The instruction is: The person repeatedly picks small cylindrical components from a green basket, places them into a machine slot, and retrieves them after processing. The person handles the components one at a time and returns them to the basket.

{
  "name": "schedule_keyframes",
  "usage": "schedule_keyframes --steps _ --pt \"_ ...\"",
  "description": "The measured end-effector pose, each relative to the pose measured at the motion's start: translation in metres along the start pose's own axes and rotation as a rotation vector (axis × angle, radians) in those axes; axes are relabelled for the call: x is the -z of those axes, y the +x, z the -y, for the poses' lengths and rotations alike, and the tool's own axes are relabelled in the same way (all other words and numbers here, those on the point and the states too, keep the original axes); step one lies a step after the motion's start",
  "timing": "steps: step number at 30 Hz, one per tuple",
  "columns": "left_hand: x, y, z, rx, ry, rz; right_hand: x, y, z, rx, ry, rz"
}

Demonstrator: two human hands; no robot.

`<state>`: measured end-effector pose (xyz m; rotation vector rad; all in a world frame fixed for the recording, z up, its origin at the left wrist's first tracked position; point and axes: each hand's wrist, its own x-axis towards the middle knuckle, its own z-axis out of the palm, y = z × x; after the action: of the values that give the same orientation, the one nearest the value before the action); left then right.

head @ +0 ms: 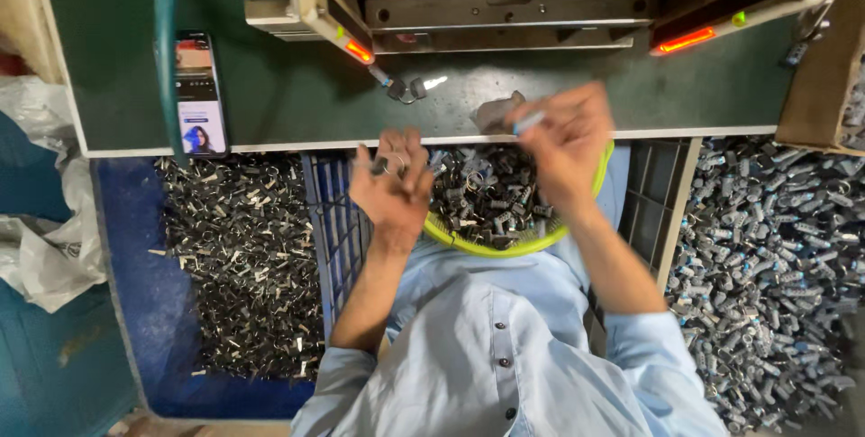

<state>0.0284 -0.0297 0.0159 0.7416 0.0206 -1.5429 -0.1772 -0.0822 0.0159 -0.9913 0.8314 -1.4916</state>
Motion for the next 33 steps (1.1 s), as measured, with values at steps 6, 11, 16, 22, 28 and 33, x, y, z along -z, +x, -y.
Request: schedule_keyframes --steps 6,11,16,22,28,33 --pt "0.039 -0.006 0.017 -0.030 0.048 0.310 -0.018 0.102 0.028 0.801 -1.178 0.185" --pt "0.048 -0.007 0.014 -0.153 0.099 0.334 -0.034 0.126 0.024 0.489 -0.747 0.257" --pt "0.031 -0.003 0.016 -0.258 0.239 0.409 -0.034 0.115 0.055 0.776 -1.086 0.252" --pt "0.016 0.001 0.024 -0.803 0.337 0.355 -0.044 -0.019 0.021 0.377 -0.774 0.386" --pt "0.015 -0.019 0.039 -0.638 0.616 0.392 -0.033 -0.102 -0.043 -0.168 -0.564 0.195" --pt "0.009 -0.010 0.026 -0.692 1.195 0.424 -0.005 -0.077 -0.030 0.225 -0.631 0.163"
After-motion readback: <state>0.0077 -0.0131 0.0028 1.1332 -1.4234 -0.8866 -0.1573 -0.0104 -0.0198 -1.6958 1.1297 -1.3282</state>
